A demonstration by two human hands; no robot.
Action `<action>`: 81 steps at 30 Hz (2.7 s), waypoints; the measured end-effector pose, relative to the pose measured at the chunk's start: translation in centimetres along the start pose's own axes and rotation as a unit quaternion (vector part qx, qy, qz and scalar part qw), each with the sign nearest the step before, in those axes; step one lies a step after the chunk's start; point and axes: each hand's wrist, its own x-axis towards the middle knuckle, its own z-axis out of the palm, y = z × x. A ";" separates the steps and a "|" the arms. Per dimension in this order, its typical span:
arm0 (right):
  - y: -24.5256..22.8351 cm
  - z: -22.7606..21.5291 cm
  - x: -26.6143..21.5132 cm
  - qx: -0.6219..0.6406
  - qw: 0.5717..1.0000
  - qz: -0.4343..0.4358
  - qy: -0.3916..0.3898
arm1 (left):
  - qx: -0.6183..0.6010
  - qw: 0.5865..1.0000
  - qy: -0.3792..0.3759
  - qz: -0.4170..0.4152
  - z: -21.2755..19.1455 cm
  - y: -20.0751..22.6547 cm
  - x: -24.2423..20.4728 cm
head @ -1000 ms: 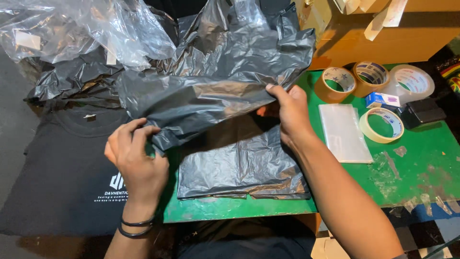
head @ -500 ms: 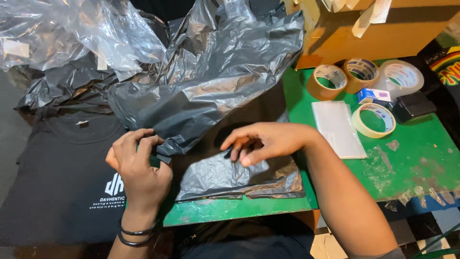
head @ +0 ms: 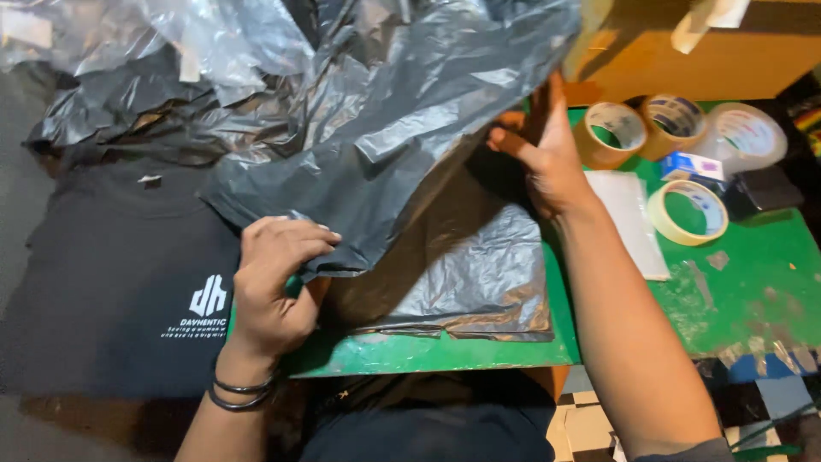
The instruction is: Packing a t-shirt into a plastic mailer bag and smoothing it out for shipping.
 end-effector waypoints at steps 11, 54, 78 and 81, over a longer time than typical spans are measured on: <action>-2.6 0.5 1.6 -0.508 0.781 -0.360 0.055 | -0.008 1.000 0.018 0.014 -0.5 0.1 0.5; -3.7 -2.9 -5.8 -0.556 0.814 -0.109 0.128 | 0.090 0.932 0.210 -0.280 0.2 -2.4 -1.8; -0.8 0.2 -5.1 -0.632 0.722 -0.268 -0.086 | -0.022 0.969 0.176 -0.170 0.4 -1.8 -1.0; -1.5 0.0 -5.5 -0.617 0.735 -0.265 -0.093 | -0.015 0.974 0.184 -0.134 -0.4 -0.8 0.0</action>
